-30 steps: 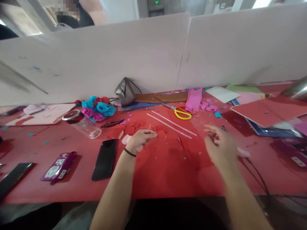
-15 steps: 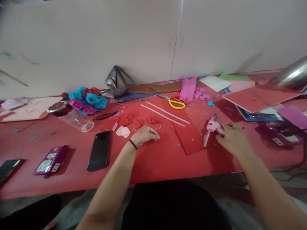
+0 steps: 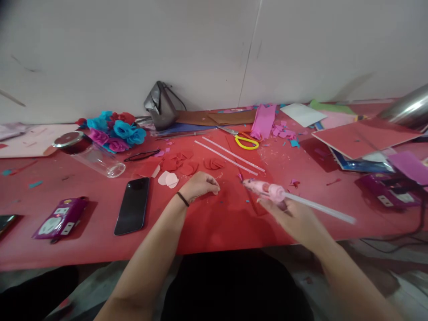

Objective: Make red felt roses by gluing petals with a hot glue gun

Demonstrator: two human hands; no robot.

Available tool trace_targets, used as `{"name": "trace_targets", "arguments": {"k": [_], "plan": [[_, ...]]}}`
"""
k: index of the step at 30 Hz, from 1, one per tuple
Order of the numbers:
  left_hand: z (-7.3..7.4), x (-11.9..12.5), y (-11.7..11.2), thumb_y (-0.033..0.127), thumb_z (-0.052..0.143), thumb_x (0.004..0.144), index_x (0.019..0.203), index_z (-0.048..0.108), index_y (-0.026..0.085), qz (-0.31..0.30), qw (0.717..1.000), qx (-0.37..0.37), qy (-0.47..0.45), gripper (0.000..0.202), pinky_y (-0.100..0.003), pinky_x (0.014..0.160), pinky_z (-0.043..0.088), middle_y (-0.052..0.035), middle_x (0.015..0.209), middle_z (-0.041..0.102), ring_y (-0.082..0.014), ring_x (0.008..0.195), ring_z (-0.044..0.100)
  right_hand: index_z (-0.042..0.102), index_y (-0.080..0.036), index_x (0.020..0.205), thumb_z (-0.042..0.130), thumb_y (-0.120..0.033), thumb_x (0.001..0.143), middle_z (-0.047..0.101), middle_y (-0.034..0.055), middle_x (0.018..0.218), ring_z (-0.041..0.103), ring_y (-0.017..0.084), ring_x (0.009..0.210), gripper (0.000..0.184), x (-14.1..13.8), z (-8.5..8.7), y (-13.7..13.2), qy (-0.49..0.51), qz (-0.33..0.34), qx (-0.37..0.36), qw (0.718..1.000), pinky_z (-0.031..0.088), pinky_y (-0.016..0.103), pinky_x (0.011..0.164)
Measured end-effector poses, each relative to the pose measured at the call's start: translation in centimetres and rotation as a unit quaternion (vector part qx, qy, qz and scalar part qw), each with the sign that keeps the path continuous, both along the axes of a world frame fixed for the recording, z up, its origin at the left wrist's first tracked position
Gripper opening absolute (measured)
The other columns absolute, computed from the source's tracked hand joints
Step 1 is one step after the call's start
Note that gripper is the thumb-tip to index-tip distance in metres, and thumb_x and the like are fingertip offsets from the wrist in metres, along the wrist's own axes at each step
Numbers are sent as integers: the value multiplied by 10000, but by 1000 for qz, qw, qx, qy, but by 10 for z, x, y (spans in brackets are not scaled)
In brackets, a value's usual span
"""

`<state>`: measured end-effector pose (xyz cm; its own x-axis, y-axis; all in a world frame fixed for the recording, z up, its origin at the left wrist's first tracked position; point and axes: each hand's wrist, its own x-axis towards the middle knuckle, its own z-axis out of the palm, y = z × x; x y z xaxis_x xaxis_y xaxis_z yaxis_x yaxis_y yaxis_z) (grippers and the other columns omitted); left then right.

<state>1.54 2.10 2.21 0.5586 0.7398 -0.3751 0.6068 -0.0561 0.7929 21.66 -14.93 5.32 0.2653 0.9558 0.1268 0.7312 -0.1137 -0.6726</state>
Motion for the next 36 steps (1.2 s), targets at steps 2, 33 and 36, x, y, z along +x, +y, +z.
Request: {"name": "trace_targets", "arguments": {"k": [2,33,36], "plan": [[1,0,0,133,615,641,655,714,125,-7,1000,5,8,101,-189,590,454,-30,613,689,-113,621,612,541,-252,571,498,-517,830,452,-30,391,485,156,392,373,-13,-3,3,25,46,-28,998,472,282,454],[-1,5,-3,113,595,623,758,759,113,-40,994,83,58,212,-187,611,461,-60,680,707,-122,639,611,661,-194,1042,443,-480,892,748,95,895,713,272,841,389,-29,-27,11,-23,76,-95,992,559,303,633],[-1,5,-3,119,592,631,763,757,105,-37,995,77,54,212,-187,598,462,-66,673,704,-123,626,610,659,-194,1032,447,-493,889,750,89,867,717,271,808,394,-29,-26,9,-6,77,-103,992,560,303,600]]}}
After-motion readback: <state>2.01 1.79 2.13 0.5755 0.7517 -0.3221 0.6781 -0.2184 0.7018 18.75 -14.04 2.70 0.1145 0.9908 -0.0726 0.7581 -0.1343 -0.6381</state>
